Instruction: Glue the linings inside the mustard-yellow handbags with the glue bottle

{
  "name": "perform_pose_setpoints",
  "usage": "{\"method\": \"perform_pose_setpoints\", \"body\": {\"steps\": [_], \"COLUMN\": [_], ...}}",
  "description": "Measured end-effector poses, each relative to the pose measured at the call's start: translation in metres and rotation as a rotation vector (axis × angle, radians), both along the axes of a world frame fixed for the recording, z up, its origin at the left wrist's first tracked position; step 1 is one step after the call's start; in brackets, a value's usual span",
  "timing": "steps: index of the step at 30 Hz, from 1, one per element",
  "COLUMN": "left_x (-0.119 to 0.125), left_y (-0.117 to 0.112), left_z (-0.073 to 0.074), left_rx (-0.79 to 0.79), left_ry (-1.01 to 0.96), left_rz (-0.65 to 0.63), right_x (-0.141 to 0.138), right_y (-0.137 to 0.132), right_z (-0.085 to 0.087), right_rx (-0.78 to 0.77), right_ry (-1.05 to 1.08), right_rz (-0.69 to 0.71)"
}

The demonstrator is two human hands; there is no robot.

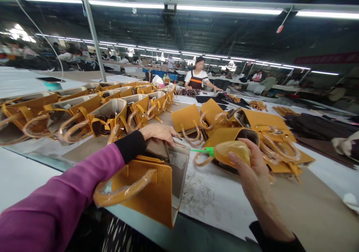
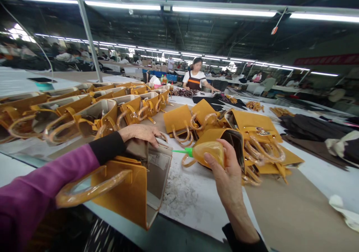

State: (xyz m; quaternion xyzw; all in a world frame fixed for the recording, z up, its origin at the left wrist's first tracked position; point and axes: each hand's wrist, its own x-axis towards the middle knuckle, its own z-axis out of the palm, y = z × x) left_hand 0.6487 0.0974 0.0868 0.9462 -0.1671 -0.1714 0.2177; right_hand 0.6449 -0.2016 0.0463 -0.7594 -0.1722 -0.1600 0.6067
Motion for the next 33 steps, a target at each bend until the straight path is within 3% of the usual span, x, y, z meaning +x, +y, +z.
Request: {"method": "perform_pose_setpoints", "body": {"steps": [16, 22, 33], "left_x": [0.003, 0.0, 0.009], "left_y": [-0.002, -0.003, 0.006], "left_z": [0.001, 0.003, -0.011], "left_rx": [-0.011, 0.017, -0.052], "left_ry": [0.072, 0.033, 0.043], "left_rz": [-0.006, -0.008, -0.039], "right_x": [-0.003, -0.007, 0.008], "right_y": [0.001, -0.001, -0.001], "right_z": [0.004, -0.004, -0.014], "right_rx": [-0.049, -0.074, 0.028], "right_ry": [-0.068, -0.049, -0.045], "right_rz": [0.004, 0.021, 0.02]}}
